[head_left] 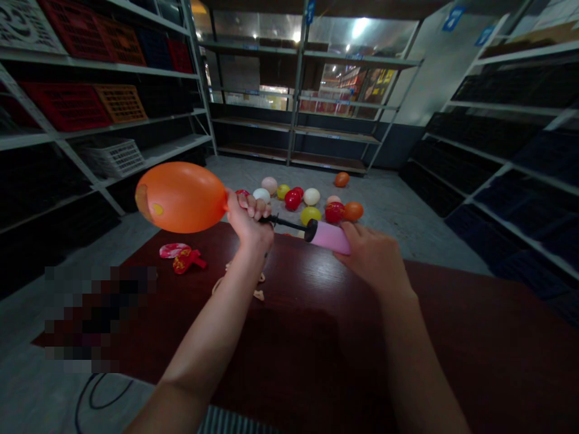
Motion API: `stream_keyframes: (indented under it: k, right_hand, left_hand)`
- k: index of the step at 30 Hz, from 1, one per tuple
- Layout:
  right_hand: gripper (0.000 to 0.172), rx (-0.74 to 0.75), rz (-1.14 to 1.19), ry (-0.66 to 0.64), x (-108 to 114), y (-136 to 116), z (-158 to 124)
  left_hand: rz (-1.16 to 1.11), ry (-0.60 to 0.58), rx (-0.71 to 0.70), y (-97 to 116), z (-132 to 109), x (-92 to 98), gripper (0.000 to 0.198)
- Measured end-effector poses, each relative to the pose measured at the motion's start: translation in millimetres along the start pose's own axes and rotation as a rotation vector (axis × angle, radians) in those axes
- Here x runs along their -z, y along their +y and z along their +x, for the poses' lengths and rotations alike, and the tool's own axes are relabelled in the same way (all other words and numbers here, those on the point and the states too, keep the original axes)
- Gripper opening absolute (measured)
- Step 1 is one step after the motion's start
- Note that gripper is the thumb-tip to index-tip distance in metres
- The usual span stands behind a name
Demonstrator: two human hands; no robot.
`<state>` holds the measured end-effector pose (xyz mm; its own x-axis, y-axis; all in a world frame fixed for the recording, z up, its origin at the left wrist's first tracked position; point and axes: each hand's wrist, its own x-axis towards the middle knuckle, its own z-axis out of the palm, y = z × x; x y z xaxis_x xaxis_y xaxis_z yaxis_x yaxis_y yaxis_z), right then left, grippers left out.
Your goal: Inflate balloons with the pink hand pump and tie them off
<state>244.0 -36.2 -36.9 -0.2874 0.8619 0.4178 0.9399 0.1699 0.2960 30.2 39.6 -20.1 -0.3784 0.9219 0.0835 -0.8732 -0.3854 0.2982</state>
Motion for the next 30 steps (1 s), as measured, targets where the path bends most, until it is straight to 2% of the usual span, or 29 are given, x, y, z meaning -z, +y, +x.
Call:
stream_keyframes:
  k: [6,12,21,26,30]
  right_hand:
    - [0.031,-0.003,0.063,-0.081,1,-31,4]
    - [0.027,0.01,0.179,-0.047,-16,-33,8]
    - [0.035,0.023,0.264,0.005,-36,-6,6]
    - [0.033,-0.008,0.227,0.079,-54,20,-1]
    - [0.034,-0.027,0.179,0.11,-57,30,-4]
  left_hand:
    - [0.055,-0.012,0.095,-23,-17,2.2,0.058]
    - [0.052,0.067,0.123,-26,-5,10.5,0.054]
    - [0.029,0.073,0.089,1,22,16.0,0.056]
    - [0.039,0.09,0.026,18,33,19.3,0.057]
    - [0.059,0.078,0.007,22,34,19.6,0.058]
